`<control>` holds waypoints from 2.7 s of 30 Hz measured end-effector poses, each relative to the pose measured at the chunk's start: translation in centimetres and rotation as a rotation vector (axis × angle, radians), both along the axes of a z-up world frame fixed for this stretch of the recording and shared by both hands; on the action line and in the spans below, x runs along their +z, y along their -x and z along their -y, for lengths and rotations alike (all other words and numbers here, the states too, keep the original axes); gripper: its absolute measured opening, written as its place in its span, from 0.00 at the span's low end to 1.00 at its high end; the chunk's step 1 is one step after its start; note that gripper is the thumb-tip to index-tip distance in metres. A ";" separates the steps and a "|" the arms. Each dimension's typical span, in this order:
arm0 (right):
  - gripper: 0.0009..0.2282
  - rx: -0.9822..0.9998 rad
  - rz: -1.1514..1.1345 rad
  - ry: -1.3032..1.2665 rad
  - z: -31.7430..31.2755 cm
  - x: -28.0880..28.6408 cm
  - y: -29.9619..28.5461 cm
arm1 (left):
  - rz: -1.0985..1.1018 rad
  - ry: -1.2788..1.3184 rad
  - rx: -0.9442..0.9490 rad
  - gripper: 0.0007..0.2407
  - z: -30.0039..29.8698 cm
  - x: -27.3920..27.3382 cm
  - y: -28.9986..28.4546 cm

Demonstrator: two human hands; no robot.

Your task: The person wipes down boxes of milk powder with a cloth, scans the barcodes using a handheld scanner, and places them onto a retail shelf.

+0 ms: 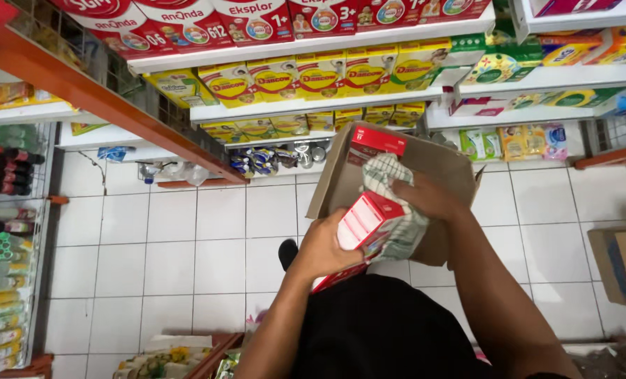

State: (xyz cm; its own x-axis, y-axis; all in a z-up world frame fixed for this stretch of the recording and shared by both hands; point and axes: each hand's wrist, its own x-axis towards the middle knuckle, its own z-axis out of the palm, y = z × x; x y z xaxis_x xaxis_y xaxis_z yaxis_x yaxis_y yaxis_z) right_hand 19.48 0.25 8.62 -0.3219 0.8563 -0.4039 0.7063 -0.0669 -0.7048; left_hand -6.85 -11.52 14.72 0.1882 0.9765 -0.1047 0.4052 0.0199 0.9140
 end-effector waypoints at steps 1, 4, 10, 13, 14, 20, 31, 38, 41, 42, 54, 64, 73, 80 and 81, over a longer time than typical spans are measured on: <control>0.27 0.001 0.032 -0.080 -0.6 -1.0 -0.5 | 0.008 -0.015 -0.006 0.23 -0.1 0.2 0.1; 0.24 0.058 0.008 -0.086 -0.2 -1.3 0.0 | 0.014 -0.011 -0.007 0.22 0.0 0.0 0.5; 0.16 -0.003 -0.311 -0.172 3.4 4.1 5.4 | 0.142 0.010 0.106 0.22 -0.5 -2.5 -1.1; 0.19 -0.217 -0.313 -0.521 3.1 2.4 7.0 | 0.337 -0.033 0.266 0.21 -0.7 -4.3 -0.9; 0.22 -0.282 -0.291 -0.685 3.0 1.3 7.5 | 0.478 -0.016 0.328 0.21 -0.8 -5.1 -0.5; 0.36 0.025 -0.275 -0.606 9.3 -2.7 10.9 | 0.993 0.022 0.771 0.18 -2.2 -8.1 1.4; 0.21 -0.157 -0.182 -0.450 0.1 -4.2 16.3 | 1.116 0.024 0.655 0.22 -2.5 -6.4 8.2; 0.17 0.056 -0.524 -0.027 1.4 -3.4 15.4 | 1.426 -0.095 0.663 0.24 -2.2 -6.1 16.1; 0.20 0.154 -0.566 0.066 3.0 -2.9 16.8 | 1.410 -0.074 0.627 0.27 -2.0 -5.8 19.7; 0.21 0.046 -0.610 0.105 2.4 -2.5 17.9 | 1.385 -0.052 0.612 0.29 -2.0 -6.0 20.6; 0.21 -0.383 -0.881 0.190 0.3 -2.0 26.9 | 0.684 0.175 0.805 0.27 -5.6 -7.6 22.9; 0.25 -0.292 -0.719 0.099 6.4 -3.7 34.1 | 1.261 0.199 0.382 0.24 -9.3 -12.2 22.9; 0.24 -0.167 -0.604 -0.288 1.9 -4.2 35.1 | 1.545 0.422 0.095 0.26 -4.9 -12.7 24.6; 0.27 -0.505 -0.768 0.319 3.1 -8.9 34.8 | 1.541 0.495 0.104 0.29 -4.6 -11.7 26.9; 0.27 -0.589 -0.792 0.383 4.0 -8.5 34.5 | 1.545 0.492 0.129 0.30 -5.1 -11.7 27.3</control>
